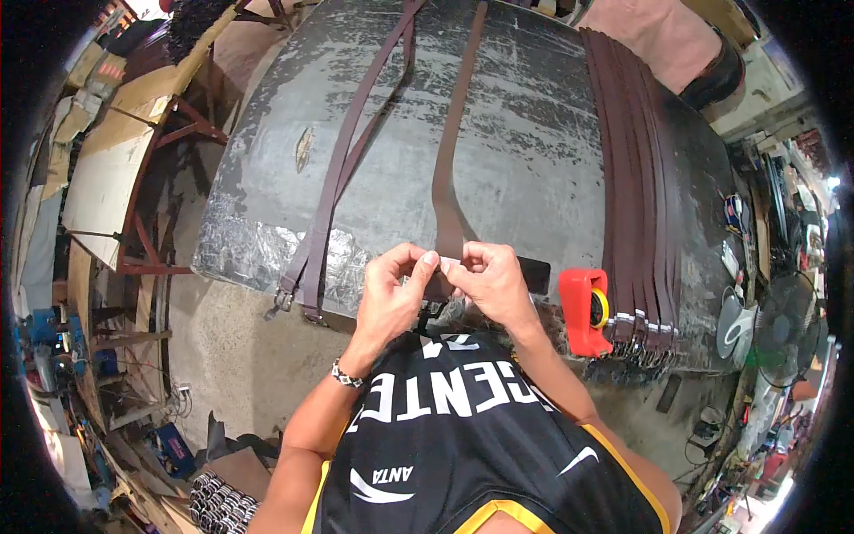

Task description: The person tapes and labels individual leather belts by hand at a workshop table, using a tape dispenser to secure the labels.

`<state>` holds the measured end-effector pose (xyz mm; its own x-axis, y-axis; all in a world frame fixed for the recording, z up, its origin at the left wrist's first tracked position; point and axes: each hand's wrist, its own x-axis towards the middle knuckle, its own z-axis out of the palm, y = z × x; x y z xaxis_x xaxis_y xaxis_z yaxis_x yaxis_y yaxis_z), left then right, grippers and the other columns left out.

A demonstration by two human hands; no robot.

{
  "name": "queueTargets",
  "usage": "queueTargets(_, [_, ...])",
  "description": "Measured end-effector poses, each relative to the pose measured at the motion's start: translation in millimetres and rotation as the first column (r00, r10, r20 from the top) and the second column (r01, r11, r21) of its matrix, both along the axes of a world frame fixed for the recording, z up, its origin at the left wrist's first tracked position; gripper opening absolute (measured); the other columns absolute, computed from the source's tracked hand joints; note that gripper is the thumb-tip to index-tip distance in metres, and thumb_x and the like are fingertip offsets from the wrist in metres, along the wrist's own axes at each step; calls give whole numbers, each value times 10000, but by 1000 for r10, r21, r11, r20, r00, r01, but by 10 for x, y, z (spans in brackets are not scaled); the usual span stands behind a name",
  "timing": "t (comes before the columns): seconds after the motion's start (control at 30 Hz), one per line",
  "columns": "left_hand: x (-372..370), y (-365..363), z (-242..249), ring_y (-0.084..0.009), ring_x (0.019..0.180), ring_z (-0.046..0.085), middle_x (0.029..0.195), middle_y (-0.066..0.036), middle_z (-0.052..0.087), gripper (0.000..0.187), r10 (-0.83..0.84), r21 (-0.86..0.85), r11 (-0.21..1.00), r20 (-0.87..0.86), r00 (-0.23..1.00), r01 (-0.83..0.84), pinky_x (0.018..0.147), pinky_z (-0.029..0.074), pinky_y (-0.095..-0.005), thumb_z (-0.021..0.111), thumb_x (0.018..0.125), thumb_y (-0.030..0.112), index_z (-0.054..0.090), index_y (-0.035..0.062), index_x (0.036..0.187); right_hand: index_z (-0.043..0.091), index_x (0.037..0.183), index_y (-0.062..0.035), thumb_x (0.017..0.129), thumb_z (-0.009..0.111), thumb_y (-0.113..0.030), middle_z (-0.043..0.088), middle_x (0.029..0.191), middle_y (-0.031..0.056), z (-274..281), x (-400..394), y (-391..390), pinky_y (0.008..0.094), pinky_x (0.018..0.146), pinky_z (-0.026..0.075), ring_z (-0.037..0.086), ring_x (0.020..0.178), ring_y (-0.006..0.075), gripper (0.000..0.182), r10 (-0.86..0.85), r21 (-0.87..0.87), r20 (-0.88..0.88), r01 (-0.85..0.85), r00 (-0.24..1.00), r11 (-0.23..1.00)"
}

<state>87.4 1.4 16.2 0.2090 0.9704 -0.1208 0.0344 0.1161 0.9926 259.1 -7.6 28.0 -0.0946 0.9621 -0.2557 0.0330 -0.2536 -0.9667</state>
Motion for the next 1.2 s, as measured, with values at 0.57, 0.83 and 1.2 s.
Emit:
queueTargets(0.57, [50, -13, 96, -58, 699, 576, 744, -26, 661, 255, -10, 58, 998, -46, 999, 13, 623, 472, -244, 630, 967, 194, 653, -39, 866, 680, 902, 16, 888, 685, -151, 635, 730, -10, 2, 46, -42, 199, 523, 431, 549, 619, 30, 168, -9, -2, -42, 9, 999, 1000])
queueTargets(0.83, [52, -30, 155, -53, 722, 577, 778, -16, 665, 219, -6, -24, 1000, 77, 997, 8, 652, 482, -240, 614, 978, 171, 649, -29, 897, 692, 966, -11, 905, 702, -179, 642, 757, -21, -10, 87, -39, 186, 543, 433, 548, 638, 25, 179, 5, -46, -229, -16, 973, 999])
queueTargets(1.2, [40, -62, 123, -34, 725, 532, 800, 32, 623, 203, -5, -45, 999, 129, 992, 11, 646, 439, -214, 603, 988, 173, 646, -8, 905, 683, 985, 4, 905, 683, -135, 648, 787, -17, -46, 108, -30, 187, 564, 432, 542, 637, 31, 160, 71, 0, -239, -73, 968, 997])
